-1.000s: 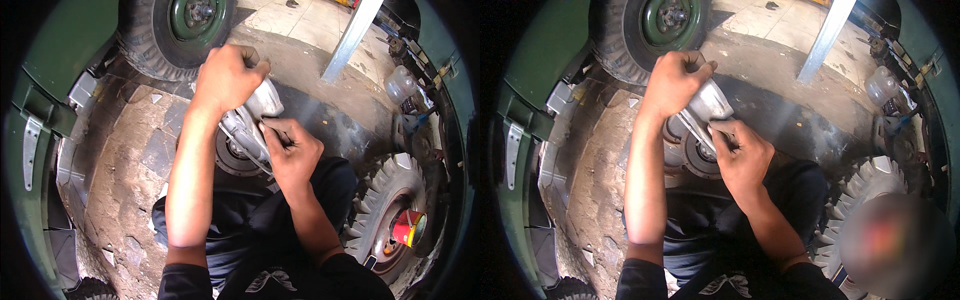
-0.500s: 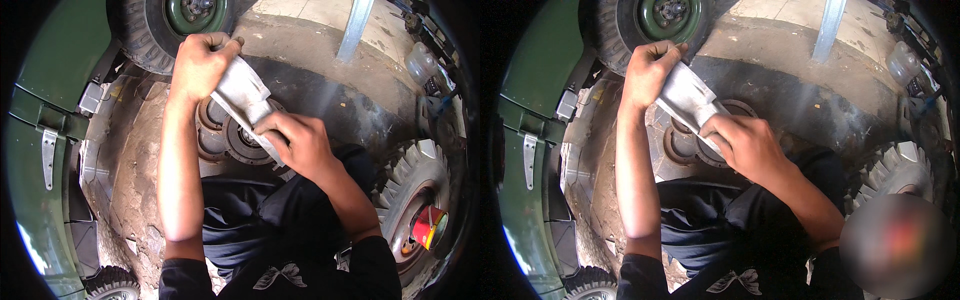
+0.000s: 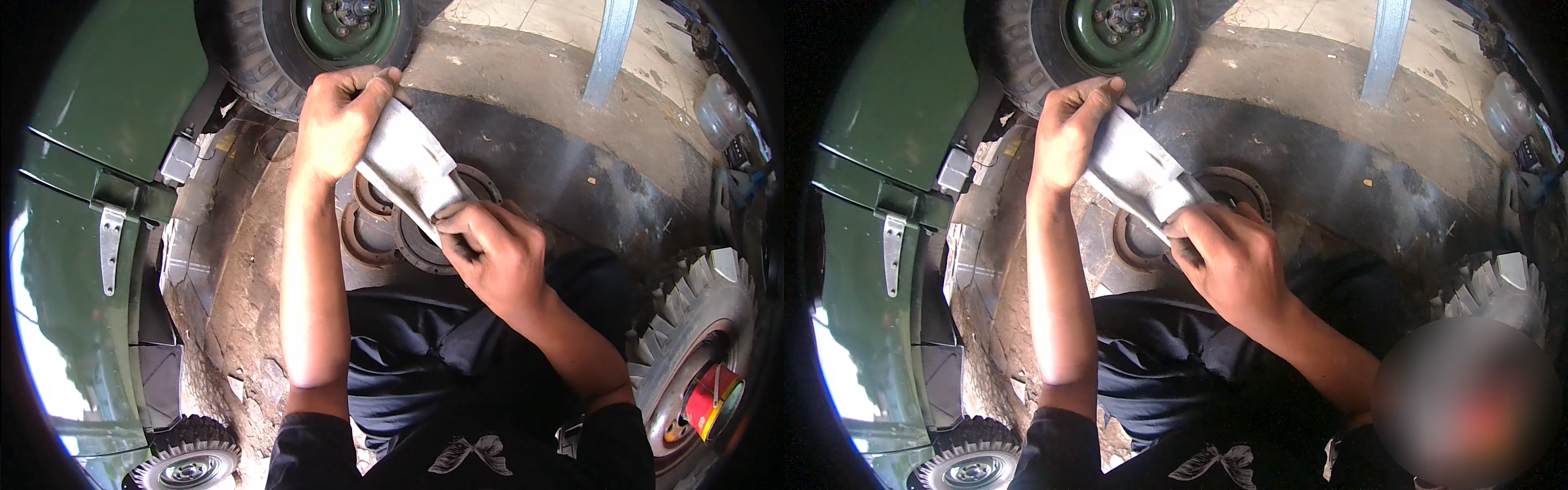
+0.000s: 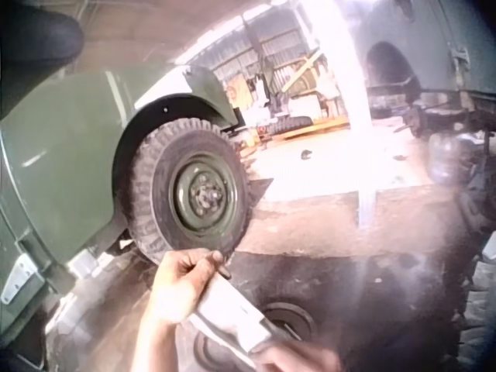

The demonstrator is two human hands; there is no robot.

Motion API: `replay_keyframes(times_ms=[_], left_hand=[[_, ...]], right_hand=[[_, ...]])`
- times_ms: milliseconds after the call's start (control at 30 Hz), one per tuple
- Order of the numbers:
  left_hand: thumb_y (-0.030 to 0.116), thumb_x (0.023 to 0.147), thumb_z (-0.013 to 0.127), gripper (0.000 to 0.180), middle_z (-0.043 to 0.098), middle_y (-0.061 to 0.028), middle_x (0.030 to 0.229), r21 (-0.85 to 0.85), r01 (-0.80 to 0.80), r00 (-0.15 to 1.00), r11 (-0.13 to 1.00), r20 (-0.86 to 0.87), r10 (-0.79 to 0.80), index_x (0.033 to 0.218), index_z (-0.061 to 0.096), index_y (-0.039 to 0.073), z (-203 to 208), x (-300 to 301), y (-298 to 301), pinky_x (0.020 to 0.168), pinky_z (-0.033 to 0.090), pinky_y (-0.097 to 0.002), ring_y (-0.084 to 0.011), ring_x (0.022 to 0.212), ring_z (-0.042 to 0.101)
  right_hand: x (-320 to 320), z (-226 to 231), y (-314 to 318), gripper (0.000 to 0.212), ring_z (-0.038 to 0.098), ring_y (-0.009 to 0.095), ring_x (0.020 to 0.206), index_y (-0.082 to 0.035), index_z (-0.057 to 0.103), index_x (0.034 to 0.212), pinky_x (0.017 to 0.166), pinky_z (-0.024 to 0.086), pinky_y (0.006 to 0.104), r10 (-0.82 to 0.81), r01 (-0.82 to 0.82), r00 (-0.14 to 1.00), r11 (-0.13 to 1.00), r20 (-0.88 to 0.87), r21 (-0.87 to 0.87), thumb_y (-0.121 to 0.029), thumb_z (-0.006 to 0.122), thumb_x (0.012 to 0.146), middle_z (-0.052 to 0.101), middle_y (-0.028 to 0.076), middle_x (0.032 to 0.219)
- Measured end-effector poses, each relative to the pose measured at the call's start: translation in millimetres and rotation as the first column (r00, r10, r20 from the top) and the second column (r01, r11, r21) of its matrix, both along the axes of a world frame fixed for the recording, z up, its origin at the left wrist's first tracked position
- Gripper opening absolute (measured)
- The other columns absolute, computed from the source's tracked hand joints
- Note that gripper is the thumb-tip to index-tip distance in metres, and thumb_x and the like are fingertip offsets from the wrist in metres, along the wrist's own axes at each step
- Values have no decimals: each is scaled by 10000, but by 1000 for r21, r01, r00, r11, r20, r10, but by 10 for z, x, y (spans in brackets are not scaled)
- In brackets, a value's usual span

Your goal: The person sits on the floor and uses a sanding block to smooth the surface of a metal part. They rotate the part to access different areas and continue sanding until the end of the clip.

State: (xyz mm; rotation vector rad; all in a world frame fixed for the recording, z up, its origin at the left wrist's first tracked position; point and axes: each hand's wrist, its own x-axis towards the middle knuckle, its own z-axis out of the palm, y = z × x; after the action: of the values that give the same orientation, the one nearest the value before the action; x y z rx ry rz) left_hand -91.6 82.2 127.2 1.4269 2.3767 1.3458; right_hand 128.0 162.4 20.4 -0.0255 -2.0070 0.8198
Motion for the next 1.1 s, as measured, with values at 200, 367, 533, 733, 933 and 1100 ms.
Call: replay_keyframes(times_ms=[200,367,533,733,933,1100], left_hand=[[341,1050,665,394,719,-64,692,20,23,1000,1000,13,-23,907,830,12,9,47,52,641,495,-335,-125,663,650],[329,1053,654,389,724,-56,699,43,35,998,998,59,-38,914,836,15,7,26,39,648,499,-330,-125,674,655],[325,1048,667,372,732,-47,710,85,8,995,996,94,-16,919,842,24,-30,15,43,652,502,-321,-124,678,661],[313,1042,669,358,745,-52,723,76,31,996,997,76,-37,912,842,29,0,6,19,660,511,-337,-130,686,671],[298,1055,663,361,699,-11,717,66,-18,1000,998,10,17,924,815,-2,-1,155,43,661,458,-309,-93,682,571],[310,952,712,338,658,-227,683,148,-14,1000,989,7,14,856,762,-10,-7,176,33,672,521,-449,-345,631,659]], right_hand=[[-285,108,26,238,715,322,745,-93,643,912,678,538,440,15,-16,999,999,-40,-38,4,833,809,719,83,855],[-55,124,22,242,728,320,733,-98,663,907,692,562,426,-22,21,998,1000,63,6,-4,850,785,720,92,840],[111,-33,65,244,694,293,694,-91,689,893,662,550,404,-60,61,997,998,49,-14,21,854,753,713,77,826],[-137,68,62,223,697,196,681,-58,718,904,617,548,329,-127,122,991,988,-46,-90,51,856,767,747,66,866],[-269,272,62,203,743,185,706,-31,728,945,620,581,311,-158,149,987,970,-32,-193,42,860,808,754,75,895],[-404,249,-96,178,711,135,689,-29,738,937,594,541,291,-292,275,956,934,-42,-227,50,853,825,742,70,868]])
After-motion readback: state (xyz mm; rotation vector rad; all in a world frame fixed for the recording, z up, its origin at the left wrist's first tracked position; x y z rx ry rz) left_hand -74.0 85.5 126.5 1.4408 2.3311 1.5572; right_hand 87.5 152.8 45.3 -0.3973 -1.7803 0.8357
